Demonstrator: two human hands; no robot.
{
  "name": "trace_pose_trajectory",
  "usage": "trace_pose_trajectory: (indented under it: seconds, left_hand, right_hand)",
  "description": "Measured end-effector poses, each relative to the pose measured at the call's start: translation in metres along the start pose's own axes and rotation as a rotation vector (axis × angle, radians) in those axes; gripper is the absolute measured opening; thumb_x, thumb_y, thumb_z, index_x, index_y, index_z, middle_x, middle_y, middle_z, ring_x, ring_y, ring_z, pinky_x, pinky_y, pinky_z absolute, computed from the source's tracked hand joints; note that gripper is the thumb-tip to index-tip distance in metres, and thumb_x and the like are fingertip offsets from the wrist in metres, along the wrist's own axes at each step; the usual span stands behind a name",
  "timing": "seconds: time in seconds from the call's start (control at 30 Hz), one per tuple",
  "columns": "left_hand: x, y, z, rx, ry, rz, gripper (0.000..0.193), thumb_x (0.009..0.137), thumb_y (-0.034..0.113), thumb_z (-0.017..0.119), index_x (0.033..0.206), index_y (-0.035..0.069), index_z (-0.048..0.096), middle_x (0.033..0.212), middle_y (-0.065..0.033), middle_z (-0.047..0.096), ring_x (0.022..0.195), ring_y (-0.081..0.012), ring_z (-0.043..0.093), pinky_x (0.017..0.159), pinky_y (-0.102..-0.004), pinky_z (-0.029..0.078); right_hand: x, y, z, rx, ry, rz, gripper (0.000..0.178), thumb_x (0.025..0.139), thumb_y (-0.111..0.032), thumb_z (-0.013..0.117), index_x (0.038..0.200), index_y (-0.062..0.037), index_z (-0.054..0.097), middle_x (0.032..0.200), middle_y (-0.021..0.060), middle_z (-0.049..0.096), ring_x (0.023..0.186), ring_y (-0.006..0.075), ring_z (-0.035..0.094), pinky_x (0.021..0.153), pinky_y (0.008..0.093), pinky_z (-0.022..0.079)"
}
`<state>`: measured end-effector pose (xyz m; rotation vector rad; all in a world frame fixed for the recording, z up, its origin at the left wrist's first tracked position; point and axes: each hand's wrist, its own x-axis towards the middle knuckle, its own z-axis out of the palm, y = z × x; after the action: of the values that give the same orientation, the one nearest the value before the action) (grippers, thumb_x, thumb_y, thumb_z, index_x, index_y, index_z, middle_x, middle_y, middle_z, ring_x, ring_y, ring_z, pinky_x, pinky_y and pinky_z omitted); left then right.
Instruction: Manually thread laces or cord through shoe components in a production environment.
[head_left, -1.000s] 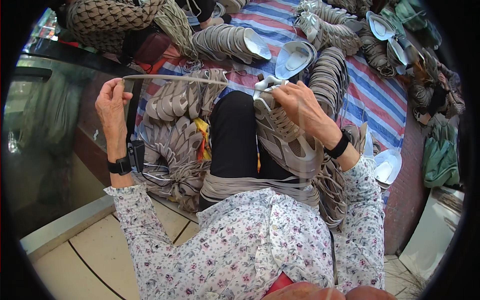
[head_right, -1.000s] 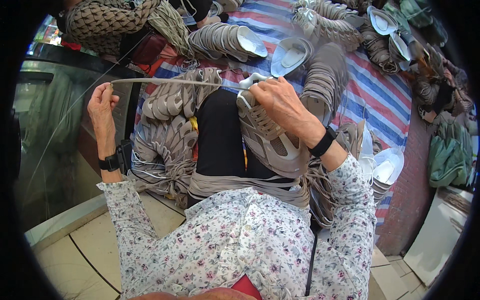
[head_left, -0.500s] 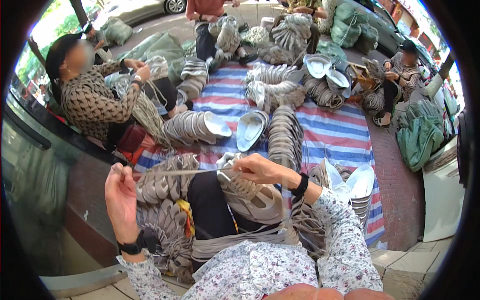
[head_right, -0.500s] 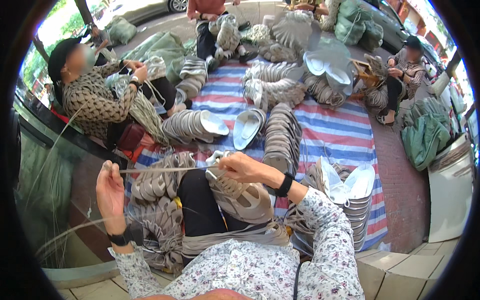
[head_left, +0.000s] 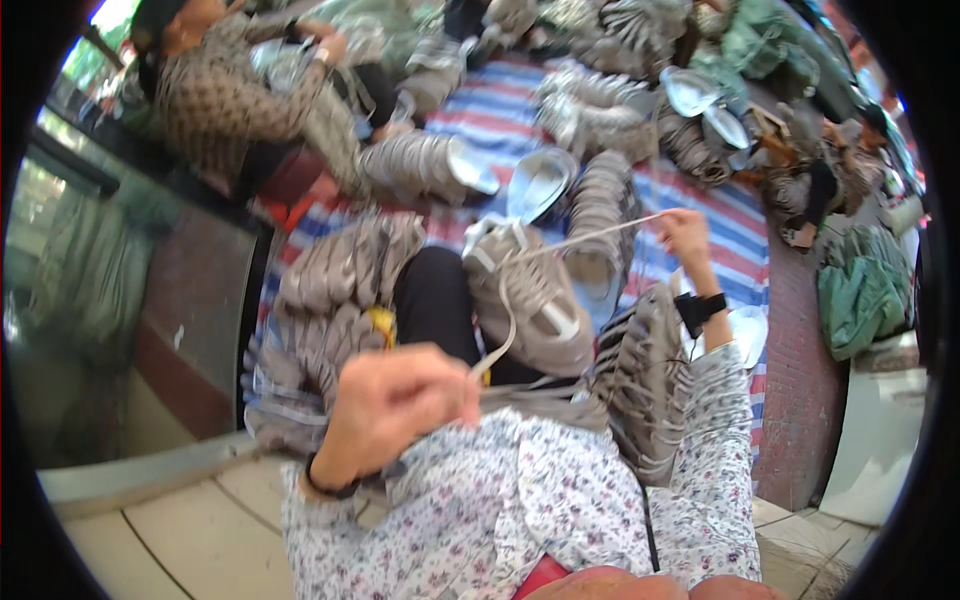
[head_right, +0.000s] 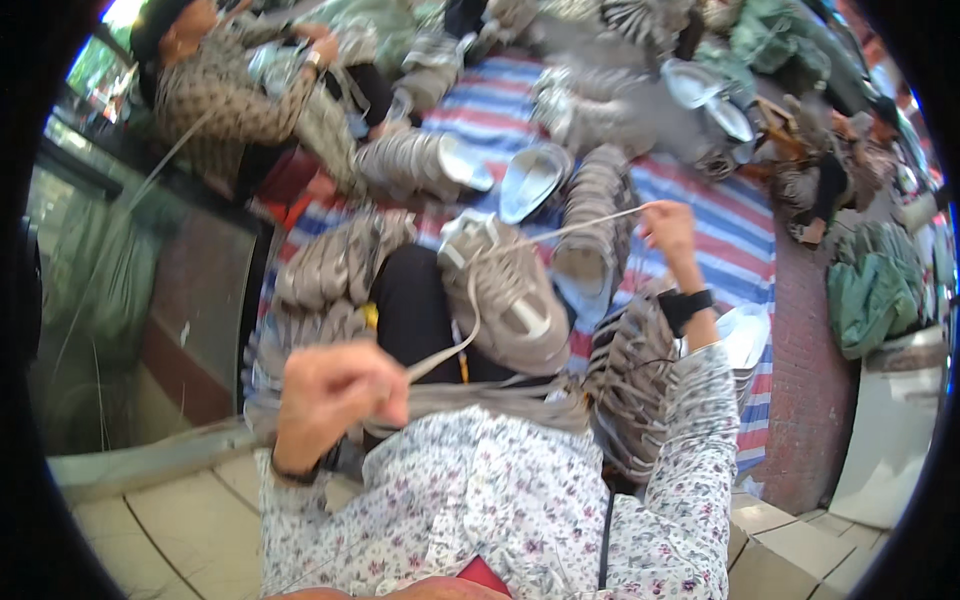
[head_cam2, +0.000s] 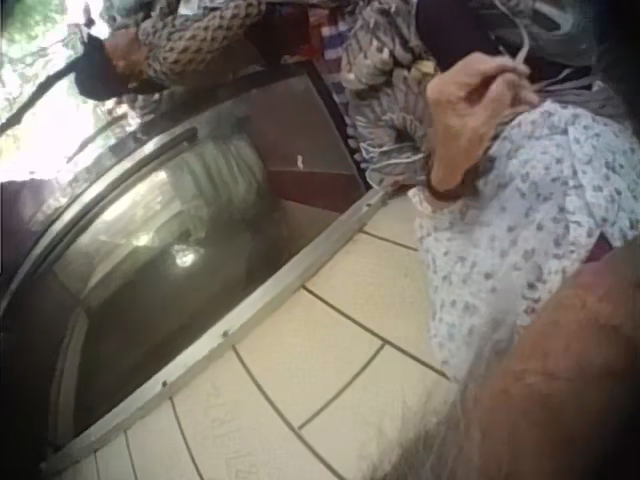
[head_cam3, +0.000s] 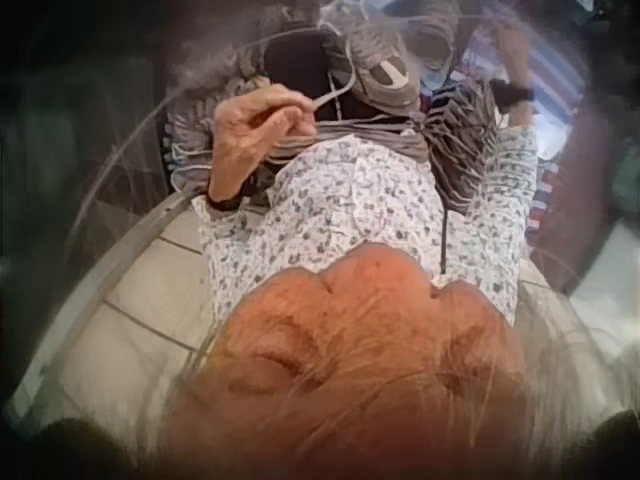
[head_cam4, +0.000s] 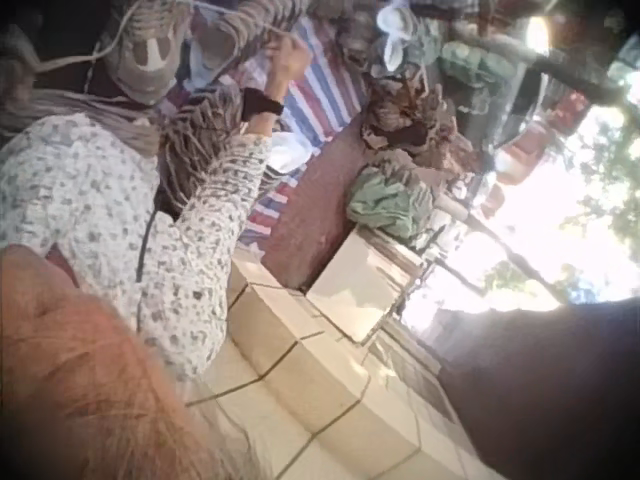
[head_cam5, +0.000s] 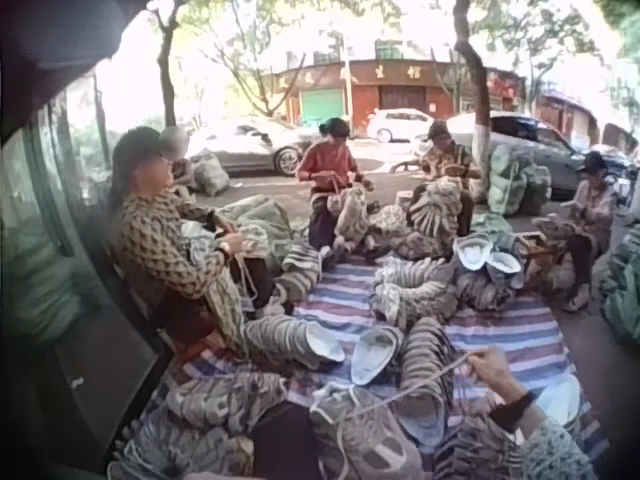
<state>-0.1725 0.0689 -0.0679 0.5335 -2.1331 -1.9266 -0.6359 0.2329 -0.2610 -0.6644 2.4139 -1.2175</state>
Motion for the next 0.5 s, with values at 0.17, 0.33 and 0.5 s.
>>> trace_pose_trajectory:
  seconds: [0.17,0.33,0.5]
  left_hand:
    - [0.057,-0.099,-0.016,-0.102,0.268,-0.085,0.023,0.096,0.012,0.058,0.103,-0.007,0.069,0.080,-0.0085,0.072,0.073,-0.0093,0.066,0.069,-0.0224,0.054]
    - [0.103,-0.161,-0.015,-0.171,0.317,-0.072,0.019,0.095,0.008,0.059,0.104,-0.007,0.068,0.082,-0.0094,0.072,0.075,-0.0116,0.070,0.067,-0.0206,0.054]
    - [0.121,-0.180,-0.006,-0.100,0.251,-0.093,0.017,0.093,0.005,0.058,0.105,-0.007,0.059,0.079,-0.0114,0.071,0.071,-0.0151,0.071,0.062,-0.0221,0.056]
  right_hand:
    - [-0.001,0.027,-0.019,1.010,-0.242,0.116,0.031,0.093,-0.008,0.061,0.123,0.0009,0.059,0.115,0.0126,0.067,0.105,0.0173,0.066,0.087,0.0293,0.051]
    - [0.009,0.085,-0.055,1.255,-0.180,0.121,0.033,0.094,-0.006,0.060,0.126,0.0021,0.055,0.107,0.0114,0.065,0.087,0.0122,0.060,0.074,0.0235,0.047]
    - [-0.006,0.115,-0.074,1.147,-0.177,0.049,0.027,0.098,-0.009,0.056,0.123,0.0007,0.054,0.095,0.0086,0.063,0.062,0.0085,0.045,0.056,0.0220,0.036]
